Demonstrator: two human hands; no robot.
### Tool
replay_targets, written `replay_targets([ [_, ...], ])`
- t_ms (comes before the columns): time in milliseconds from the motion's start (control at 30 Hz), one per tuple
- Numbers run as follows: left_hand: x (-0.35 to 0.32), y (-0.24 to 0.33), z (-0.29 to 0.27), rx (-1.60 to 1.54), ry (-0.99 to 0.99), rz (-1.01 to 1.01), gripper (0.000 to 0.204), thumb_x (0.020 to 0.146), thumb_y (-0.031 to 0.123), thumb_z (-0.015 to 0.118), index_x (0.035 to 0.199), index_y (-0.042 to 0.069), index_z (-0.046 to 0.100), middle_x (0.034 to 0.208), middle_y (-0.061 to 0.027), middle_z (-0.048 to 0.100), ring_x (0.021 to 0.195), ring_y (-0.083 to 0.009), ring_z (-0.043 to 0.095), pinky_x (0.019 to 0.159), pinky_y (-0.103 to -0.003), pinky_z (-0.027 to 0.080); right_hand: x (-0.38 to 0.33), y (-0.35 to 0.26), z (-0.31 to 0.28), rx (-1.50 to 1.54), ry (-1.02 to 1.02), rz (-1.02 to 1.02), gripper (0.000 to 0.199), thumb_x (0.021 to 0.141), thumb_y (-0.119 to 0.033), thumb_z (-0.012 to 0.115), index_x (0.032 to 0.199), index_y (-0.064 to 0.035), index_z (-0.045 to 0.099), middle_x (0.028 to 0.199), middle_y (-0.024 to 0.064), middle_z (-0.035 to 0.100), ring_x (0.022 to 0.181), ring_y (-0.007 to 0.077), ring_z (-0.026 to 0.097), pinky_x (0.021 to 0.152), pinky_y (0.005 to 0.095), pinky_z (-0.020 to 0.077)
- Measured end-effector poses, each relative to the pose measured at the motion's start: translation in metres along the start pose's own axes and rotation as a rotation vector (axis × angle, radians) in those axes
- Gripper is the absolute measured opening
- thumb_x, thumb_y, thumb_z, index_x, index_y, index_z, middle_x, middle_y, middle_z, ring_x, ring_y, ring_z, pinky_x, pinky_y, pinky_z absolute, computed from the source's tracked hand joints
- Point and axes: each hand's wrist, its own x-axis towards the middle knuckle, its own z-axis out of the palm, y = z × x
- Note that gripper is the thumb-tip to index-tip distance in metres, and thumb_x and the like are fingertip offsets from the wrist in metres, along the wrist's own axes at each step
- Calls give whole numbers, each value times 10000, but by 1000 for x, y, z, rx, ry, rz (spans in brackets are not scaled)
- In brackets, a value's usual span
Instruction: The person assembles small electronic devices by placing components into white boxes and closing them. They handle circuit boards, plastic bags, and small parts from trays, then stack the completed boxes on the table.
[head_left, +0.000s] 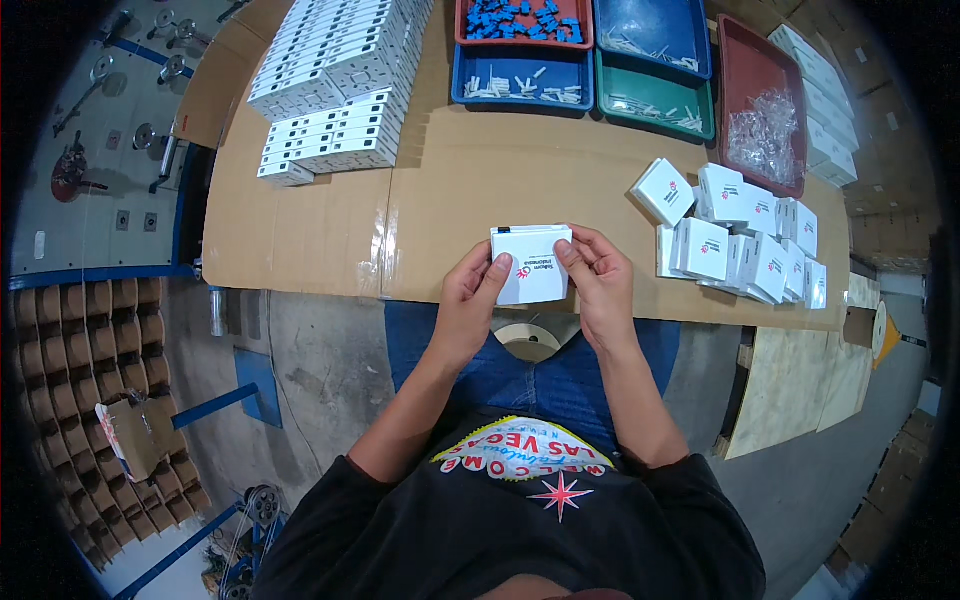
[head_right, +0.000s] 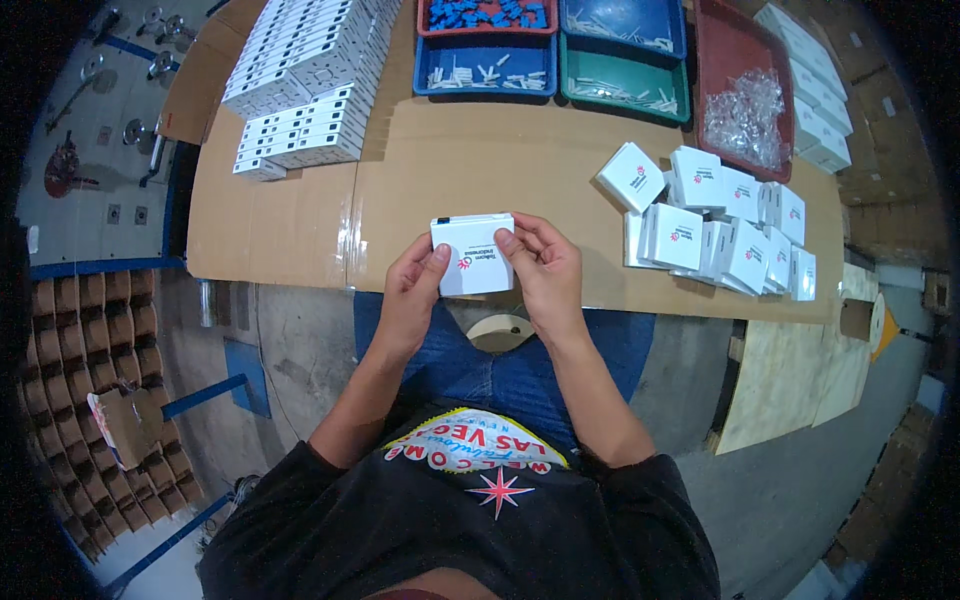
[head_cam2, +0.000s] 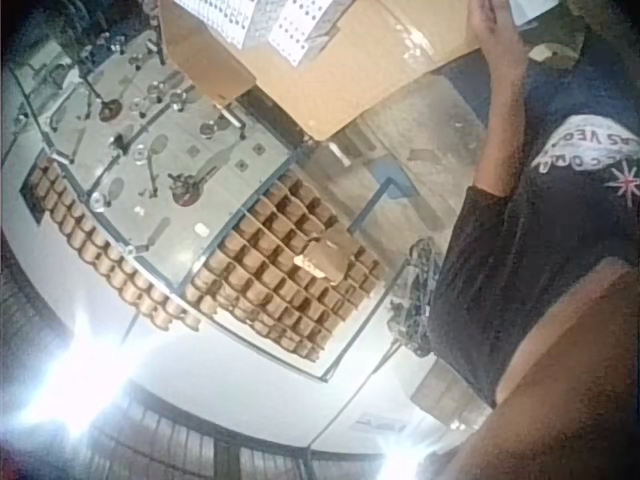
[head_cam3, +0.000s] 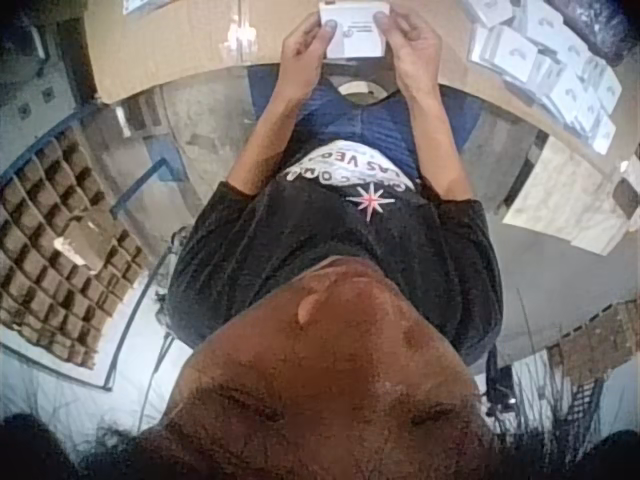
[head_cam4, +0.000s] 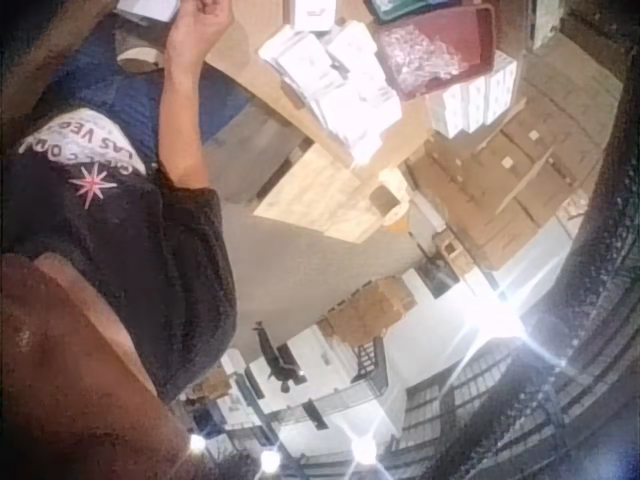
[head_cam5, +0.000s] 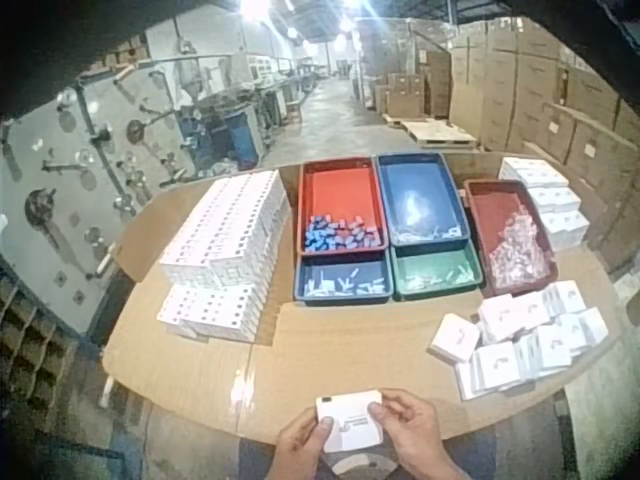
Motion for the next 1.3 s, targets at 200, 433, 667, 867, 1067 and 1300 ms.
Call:
replay_targets([
  [200,3,-2,-1,43,73,4,376,1075,267,583,1308,-27,604,1145,-66,683,1053,-105,639,933,-266,516,-2,2,4,5,-5,8,309,972,-63,712,1240,66,628,1105,133,742,988,126,682,877,258,540],
  [433,8,-5,1,-58,147,-20,352,1073,256,584,1282,-23,629,1106,-68,711,988,-112,675,872,-265,546,-1,6,1,7,-3,15,304,965,-42,712,1236,66,627,1112,140,741,992,137,688,885,264,543],
  [667,7,-2,4,-53,158,38,353,1062,251,607,1278,-28,628,1082,-58,712,990,-101,667,871,-262,535,-1,6,1,-11,-33,-37,305,961,-25,708,1241,63,626,1109,137,741,996,139,689,887,266,546],
  [867,-1,4,5,20,123,183,331,1056,192,618,1278,-52,600,1126,-77,699,1033,-123,655,916,-263,515,-6,1,1,-1,-83,-115,348,958,-31,715,1279,48,608,1140,122,727,1033,148,685,903,271,545],
  [1067,-18,23,11,123,68,343,335,1041,167,634,1280,-64,589,1176,-117,691,1099,-167,650,968,-303,514,-22,-8,-3,27,-171,-285,383,930,-19,744,1279,42,596,1165,128,712,1060,174,681,930,304,548],
  [1300,-19,25,9,81,-90,523,340,1032,198,641,1246,-61,592,1205,-180,697,1136,-228,661,1010,-362,515,-34,-24,3,29,-249,-433,352,918,-1,734,1240,44,599,1175,182,714,1106,231,684,970,346,547],
])
